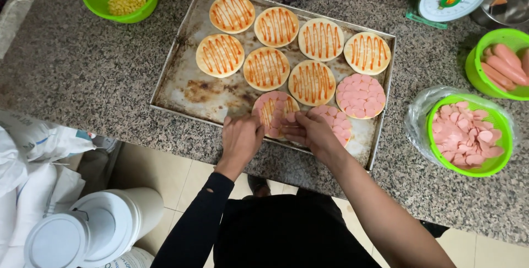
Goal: Preparing mini pizza pastries with toppings and managing bread trays in a commercial oven.
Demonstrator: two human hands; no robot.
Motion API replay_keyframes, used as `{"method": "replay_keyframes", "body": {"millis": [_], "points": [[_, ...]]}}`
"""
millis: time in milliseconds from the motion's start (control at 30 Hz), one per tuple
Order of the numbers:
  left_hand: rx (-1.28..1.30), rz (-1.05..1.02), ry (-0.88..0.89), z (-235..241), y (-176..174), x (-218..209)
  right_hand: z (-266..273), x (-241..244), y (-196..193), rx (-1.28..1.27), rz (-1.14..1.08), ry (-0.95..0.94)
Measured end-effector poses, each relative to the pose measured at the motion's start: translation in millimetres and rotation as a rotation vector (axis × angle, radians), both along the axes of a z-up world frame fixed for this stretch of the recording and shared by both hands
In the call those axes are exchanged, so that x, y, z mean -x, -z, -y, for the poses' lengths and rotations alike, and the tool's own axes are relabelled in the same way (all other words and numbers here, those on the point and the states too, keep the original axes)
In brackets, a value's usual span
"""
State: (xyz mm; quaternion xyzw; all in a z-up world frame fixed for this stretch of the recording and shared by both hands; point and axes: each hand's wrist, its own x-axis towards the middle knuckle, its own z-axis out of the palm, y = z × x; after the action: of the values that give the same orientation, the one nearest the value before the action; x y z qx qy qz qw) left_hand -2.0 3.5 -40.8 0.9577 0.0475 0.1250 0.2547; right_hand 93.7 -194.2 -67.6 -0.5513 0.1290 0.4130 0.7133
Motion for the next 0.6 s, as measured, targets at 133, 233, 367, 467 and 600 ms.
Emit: {"method": "replay_keyframes", "body": {"millis": [133, 233, 367, 467, 600], "points": [[0.017, -0.017, -0.012, 0, -1, 0, -1, 1, 3, -0.017, 0.008, 0.005], [-0.002, -0.014, -0.002, 1, 0, -1, -1, 0, 5, -0.007, -0.005, 0.007], [0.029, 0.002, -0.014, -1, -10, -2, -2, 0, 3, -0.022, 0.010, -0.006], [0.080, 0.006, -0.007, -3, -18, -7, -6, -2, 2, -0.026, 0.033, -0.038], [0.223, 0.041, 0.118, 2, -26, -17, -16, -3, -4, -0.012, 0.055, -0.105]]}}
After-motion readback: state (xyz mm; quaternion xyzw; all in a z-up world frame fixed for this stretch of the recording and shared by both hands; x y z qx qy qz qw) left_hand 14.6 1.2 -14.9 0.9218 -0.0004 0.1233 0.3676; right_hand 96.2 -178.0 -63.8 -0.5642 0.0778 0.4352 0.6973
